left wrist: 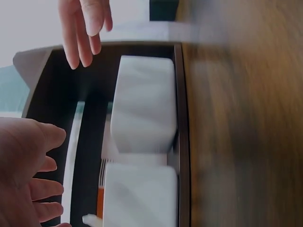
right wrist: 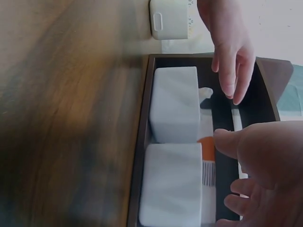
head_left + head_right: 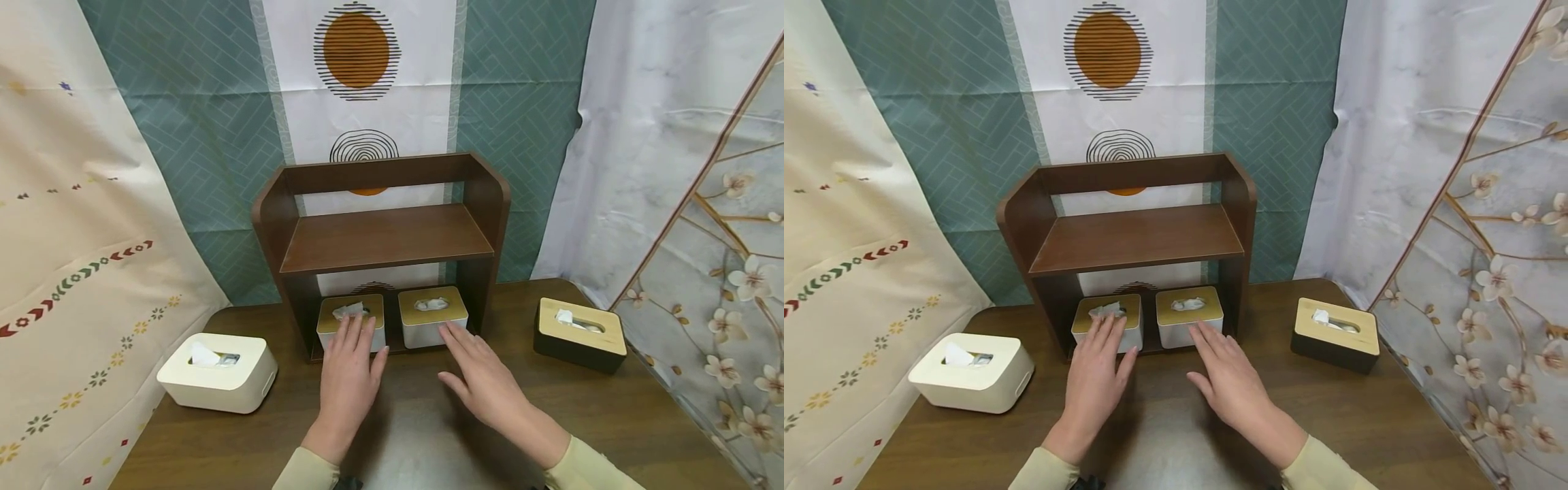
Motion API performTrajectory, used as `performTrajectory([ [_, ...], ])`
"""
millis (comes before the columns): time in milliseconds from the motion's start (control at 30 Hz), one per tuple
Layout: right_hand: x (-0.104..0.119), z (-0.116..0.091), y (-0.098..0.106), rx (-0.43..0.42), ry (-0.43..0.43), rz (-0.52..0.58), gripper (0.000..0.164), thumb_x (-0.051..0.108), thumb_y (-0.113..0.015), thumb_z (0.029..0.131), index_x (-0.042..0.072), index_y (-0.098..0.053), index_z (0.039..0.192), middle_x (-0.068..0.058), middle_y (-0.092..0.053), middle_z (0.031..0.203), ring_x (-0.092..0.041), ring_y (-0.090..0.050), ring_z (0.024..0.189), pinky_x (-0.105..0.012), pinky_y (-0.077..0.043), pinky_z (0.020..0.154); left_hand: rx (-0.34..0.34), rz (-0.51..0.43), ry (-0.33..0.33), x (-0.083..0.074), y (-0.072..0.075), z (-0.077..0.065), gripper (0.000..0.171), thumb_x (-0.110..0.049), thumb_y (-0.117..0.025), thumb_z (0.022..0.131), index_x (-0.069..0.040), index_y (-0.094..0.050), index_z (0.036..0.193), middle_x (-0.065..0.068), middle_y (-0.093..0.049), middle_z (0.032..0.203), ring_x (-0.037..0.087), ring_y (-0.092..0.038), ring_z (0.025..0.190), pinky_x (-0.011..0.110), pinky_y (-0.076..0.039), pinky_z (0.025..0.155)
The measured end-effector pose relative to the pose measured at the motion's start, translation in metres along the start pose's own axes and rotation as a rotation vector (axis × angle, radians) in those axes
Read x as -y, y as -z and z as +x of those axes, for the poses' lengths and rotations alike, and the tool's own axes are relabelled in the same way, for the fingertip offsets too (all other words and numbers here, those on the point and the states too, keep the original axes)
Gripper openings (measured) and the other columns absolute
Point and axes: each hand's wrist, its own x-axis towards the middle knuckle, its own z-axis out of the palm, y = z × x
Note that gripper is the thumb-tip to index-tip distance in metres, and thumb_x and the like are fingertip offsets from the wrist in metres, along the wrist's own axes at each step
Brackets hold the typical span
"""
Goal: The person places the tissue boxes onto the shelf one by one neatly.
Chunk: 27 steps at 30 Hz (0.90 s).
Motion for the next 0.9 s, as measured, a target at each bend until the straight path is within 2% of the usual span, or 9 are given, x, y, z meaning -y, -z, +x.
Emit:
performTrajectory([
  [167, -0.007, -0.015, 0.013, -0.044, -0.005, -0.04, 0.08, 0.025, -0.086, 0.1, 0.001, -0.047, 0.166, -0.022, -0.047, 0.169, -0.042, -0.046, 0.155, -0.065, -0.033, 0.126, 0.044, -0.021, -0.03, -0.018, -0.003, 0.001, 0.06, -0.035, -0.078, 0.106, -0.006, -0.062, 0.156, 0.022, -0.055, 0.163, 0.046, -0.044, 0.156, 0.067, -0.04, 0.121],
  [500, -0.028, -0.045, 0.032, -0.047, -0.077, -0.083, 0.084, 0.029, -0.085, 0.1, 0.005, -0.044, 0.168, -0.02, -0.044, 0.172, -0.043, -0.045, 0.156, -0.063, -0.031, 0.127, 0.08, -0.023, -0.103, -0.051, -0.011, 0.003, 0.058, -0.039, -0.076, 0.107, -0.009, -0.063, 0.155, 0.019, -0.053, 0.165, 0.043, -0.042, 0.158, 0.064, -0.038, 0.123],
  [900, -0.058, -0.073, 0.044, -0.108, -0.116, -0.127, 0.086, 0.028, -0.088, 0.096, 0.002, -0.046, 0.166, -0.023, -0.046, 0.169, -0.044, -0.045, 0.154, -0.048, -0.02, 0.134, 0.118, 0.011, -0.182, -0.091, -0.028, 0.007, 0.058, -0.045, -0.072, 0.109, -0.013, -0.063, 0.156, 0.014, -0.053, 0.166, 0.039, -0.043, 0.158, 0.059, -0.038, 0.125],
])
